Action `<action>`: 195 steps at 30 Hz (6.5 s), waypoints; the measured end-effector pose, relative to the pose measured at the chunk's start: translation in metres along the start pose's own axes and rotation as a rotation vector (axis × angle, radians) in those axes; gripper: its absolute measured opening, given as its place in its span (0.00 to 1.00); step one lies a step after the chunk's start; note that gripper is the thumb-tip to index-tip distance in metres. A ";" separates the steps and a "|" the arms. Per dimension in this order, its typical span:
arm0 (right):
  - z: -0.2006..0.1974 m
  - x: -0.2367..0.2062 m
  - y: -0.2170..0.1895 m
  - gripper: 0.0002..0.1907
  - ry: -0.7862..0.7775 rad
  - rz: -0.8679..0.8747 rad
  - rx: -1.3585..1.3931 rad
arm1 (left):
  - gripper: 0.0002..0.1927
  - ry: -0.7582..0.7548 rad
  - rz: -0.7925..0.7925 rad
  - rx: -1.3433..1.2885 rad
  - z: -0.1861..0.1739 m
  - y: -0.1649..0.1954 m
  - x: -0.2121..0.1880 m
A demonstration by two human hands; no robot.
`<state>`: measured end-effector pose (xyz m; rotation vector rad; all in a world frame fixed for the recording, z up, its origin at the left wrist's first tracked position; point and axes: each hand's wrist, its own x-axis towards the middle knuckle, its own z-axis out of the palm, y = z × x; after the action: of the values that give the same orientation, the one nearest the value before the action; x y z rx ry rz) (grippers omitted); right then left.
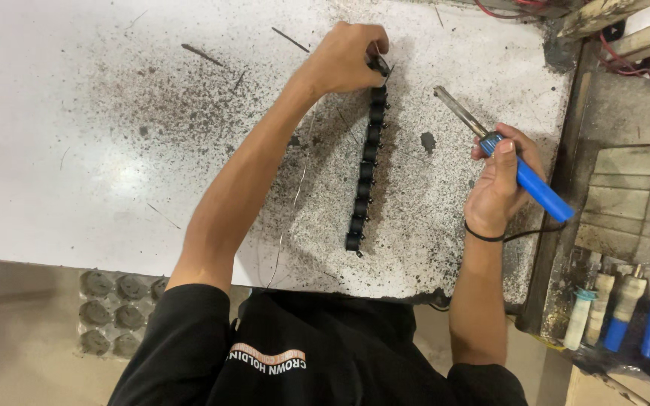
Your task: The person solders wire leads onto black plastic rotor components at a workbench. They pick up parts, position them in a row, and use a soldering iron to attach wires to each part one at a time, then arrange finished parts into a tray.
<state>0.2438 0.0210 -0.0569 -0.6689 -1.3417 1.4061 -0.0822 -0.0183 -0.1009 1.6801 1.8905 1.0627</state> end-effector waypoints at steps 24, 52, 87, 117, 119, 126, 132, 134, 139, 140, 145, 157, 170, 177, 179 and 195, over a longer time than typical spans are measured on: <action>0.009 -0.002 -0.007 0.15 -0.048 0.106 -0.064 | 0.17 -0.034 0.180 0.087 0.010 0.001 -0.008; 0.064 0.037 -0.032 0.10 -0.325 0.128 -0.393 | 0.01 0.383 0.140 0.160 0.025 0.028 -0.046; 0.010 0.004 0.018 0.15 -0.098 0.168 0.068 | 0.11 0.170 0.071 0.069 0.001 0.030 -0.035; 0.047 0.022 -0.015 0.12 -0.234 0.064 -0.240 | 0.04 0.309 0.082 0.262 0.007 0.046 -0.050; 0.043 0.024 -0.017 0.18 -0.212 0.046 -0.189 | 0.03 0.320 0.083 0.280 0.002 0.048 -0.052; 0.024 0.017 0.015 0.22 -0.142 0.171 0.063 | 0.05 0.402 0.075 0.227 0.003 0.052 -0.050; 0.017 0.015 0.036 0.15 -0.083 0.370 0.200 | 0.06 0.332 0.022 0.319 0.019 0.048 -0.042; 0.019 0.015 0.037 0.15 -0.063 0.384 0.223 | 0.05 0.331 0.010 0.336 0.021 0.048 -0.043; 0.024 0.013 0.041 0.16 -0.055 0.326 0.201 | 0.06 0.305 -0.002 0.321 0.020 0.050 -0.042; 0.024 0.013 0.042 0.16 -0.059 0.329 0.199 | 0.06 0.303 0.006 0.326 0.020 0.051 -0.041; 0.025 0.013 0.044 0.16 -0.075 0.347 0.220 | 0.05 0.279 -0.007 0.287 0.016 0.054 -0.037; 0.028 0.015 0.044 0.16 -0.068 0.335 0.202 | 0.04 0.239 -0.024 0.252 0.020 0.049 -0.030; 0.028 0.017 0.045 0.15 -0.011 0.388 0.190 | 0.04 0.206 -0.013 0.418 0.031 0.050 -0.027; 0.026 0.017 0.043 0.15 -0.023 0.323 0.137 | 0.02 0.269 0.061 0.308 0.022 0.048 -0.030; 0.025 0.018 0.043 0.15 -0.012 0.308 0.143 | 0.03 0.256 0.059 0.270 0.021 0.049 -0.030; 0.025 0.017 0.043 0.16 -0.097 0.289 0.191 | 0.05 0.255 0.037 0.365 0.036 0.036 -0.036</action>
<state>0.2035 0.0341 -0.0877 -0.6931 -1.1989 1.7940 -0.0253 -0.0433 -0.1039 1.8498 2.3415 1.0338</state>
